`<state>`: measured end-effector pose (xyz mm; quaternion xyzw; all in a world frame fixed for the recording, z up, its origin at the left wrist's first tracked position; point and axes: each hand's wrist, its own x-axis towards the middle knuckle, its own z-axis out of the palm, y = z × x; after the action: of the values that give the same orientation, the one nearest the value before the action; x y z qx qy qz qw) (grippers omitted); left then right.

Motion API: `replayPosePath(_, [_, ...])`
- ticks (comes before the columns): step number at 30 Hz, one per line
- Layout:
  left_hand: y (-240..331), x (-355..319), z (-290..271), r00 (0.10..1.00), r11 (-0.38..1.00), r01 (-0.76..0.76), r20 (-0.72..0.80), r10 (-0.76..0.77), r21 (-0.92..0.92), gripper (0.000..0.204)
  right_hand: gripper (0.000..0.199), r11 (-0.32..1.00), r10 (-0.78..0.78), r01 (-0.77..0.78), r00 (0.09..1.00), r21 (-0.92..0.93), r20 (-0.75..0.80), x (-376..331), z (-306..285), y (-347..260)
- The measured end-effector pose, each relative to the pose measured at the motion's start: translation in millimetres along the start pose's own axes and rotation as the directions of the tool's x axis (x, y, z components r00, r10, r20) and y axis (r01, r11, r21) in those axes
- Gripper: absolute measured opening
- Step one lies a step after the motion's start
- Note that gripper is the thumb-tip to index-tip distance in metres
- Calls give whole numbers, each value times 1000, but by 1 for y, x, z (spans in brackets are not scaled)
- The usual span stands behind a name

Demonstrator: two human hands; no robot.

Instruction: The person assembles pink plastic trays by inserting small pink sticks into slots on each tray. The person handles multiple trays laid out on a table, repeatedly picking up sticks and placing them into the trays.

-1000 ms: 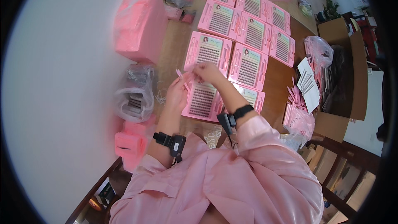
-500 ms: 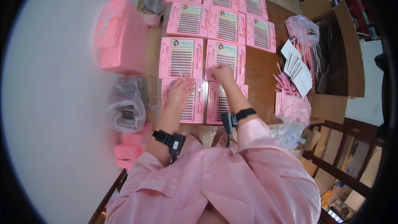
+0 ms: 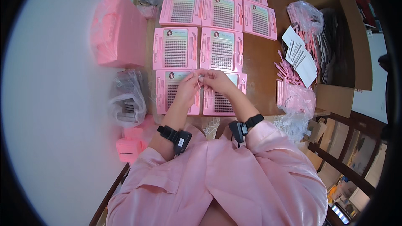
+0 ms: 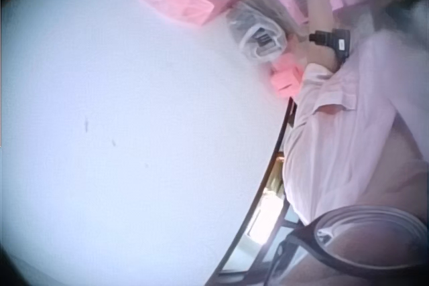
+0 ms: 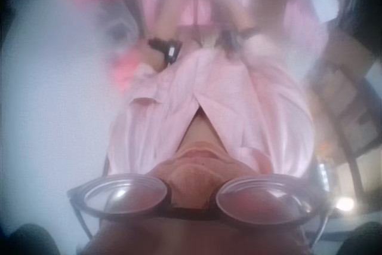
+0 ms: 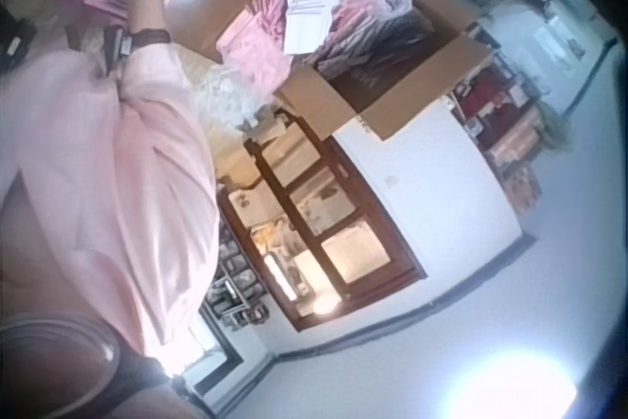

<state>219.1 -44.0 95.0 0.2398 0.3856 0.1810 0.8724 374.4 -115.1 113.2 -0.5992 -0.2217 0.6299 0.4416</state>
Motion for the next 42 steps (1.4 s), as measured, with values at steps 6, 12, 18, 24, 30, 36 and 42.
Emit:
replayPosePath(6, [-32,-9,11,968,985,169,180,-174,45,40,11,997,66,-68,996,-38,-59,-41,7,40])
replayPosePath(12, [-51,-31,3,971,918,-47,-199,135,393,39,21,947,136,-202,957,-251,-258,-62,9,71])
replayPosePath(18, [-32,-52,-41,941,909,-22,-297,159,417,34,37,776,129,-307,932,-551,-338,-49,10,76])
replayPosePath(24, [-38,-61,-54,927,910,-63,-314,205,410,29,43,735,8,-253,931,-629,-366,-67,-22,71])
replayPosePath(30, [-51,-54,-17,914,936,-102,-340,222,338,29,33,817,-98,-351,697,-457,-710,-114,-191,42])
replayPosePath(36, [-73,-39,47,919,923,-112,-314,237,368,28,31,720,-477,-280,464,-634,-746,-135,-370,-20])
replayPosePath(42, [-95,-31,86,930,924,-116,-288,230,364,25,38,492,-595,-358,527,-793,-607,-83,-520,-68])
